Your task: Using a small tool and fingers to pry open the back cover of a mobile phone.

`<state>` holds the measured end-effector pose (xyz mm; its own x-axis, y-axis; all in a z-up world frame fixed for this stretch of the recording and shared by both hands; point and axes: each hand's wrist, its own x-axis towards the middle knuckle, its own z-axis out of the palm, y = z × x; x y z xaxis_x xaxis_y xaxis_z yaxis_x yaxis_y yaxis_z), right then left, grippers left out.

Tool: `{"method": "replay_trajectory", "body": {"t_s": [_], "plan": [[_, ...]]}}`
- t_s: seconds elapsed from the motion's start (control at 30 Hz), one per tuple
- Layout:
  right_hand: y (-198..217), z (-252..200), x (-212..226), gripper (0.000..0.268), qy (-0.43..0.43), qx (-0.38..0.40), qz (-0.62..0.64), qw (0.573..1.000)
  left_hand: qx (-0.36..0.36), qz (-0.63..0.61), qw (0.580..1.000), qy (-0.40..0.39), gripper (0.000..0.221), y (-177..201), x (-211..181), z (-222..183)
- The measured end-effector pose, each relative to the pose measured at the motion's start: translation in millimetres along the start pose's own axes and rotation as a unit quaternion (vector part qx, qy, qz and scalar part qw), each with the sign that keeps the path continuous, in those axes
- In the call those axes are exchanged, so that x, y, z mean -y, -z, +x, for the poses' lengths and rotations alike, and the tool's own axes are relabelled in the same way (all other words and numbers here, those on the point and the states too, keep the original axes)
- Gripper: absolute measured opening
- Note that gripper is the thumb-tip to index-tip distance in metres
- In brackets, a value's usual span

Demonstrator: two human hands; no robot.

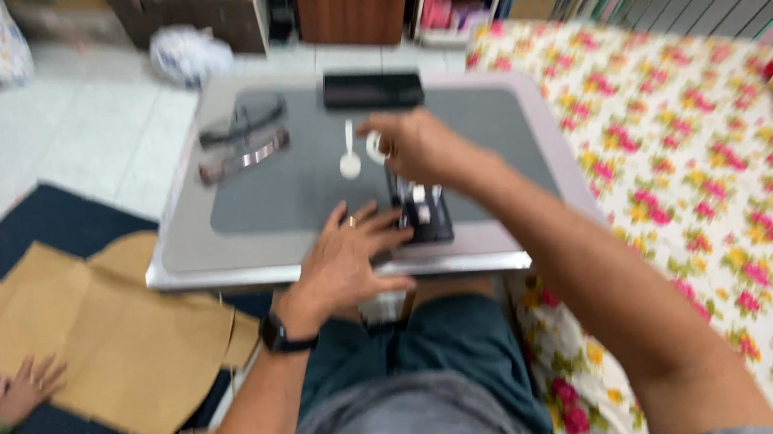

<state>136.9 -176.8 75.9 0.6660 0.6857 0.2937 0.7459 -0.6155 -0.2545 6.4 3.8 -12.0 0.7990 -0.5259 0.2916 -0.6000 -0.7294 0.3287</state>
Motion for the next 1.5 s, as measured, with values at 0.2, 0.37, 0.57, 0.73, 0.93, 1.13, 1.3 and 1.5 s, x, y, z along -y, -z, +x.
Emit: {"method": "replay_trajectory", "body": {"t_s": [0.2,0.37,0.57,0.73,0.93,1.13,1.3,1.5], "plan": [[-8,1,-8,0.029,-0.046,-0.056,-0.092,0.993,-0.005,0.003,1.000,-0.008,0.066,3,-8,-4],[9,-3,3,0.043,-0.024,-0.034,-0.078,0.996,0.002,0.001,1.000,-0.006,0.067,3,-8,-4],[8,-3,14,0.057,-0.017,0.005,-0.024,1.000,0.001,0.009,1.000,-0.008,0.066,0,-6,-4],[21,-5,16,0.052,-0.068,0.009,-0.015,0.998,0.005,0.008,1.000,-0.006,0.066,2,-6,-3],[15,-13,-4,0.047,-0.051,-0.003,-0.073,0.996,-0.008,0.009,1.000,-0.012,0.066,-1,-6,-4],[17,-17,-2,0.045,-0.045,-0.011,-0.017,0.999,0.004,-0.002,1.000,-0.009,0.067,1,-5,-5],[-4,-17,-24,0.031,0.003,-0.109,-0.050,0.993,0.000,-0.002,1.000,-0.002,0.066,2,-7,-4],[18,-26,3,0.044,0.032,-0.052,0.023,0.998,0.000,0.001,1.000,-0.006,0.066,4,-9,-4]]}}
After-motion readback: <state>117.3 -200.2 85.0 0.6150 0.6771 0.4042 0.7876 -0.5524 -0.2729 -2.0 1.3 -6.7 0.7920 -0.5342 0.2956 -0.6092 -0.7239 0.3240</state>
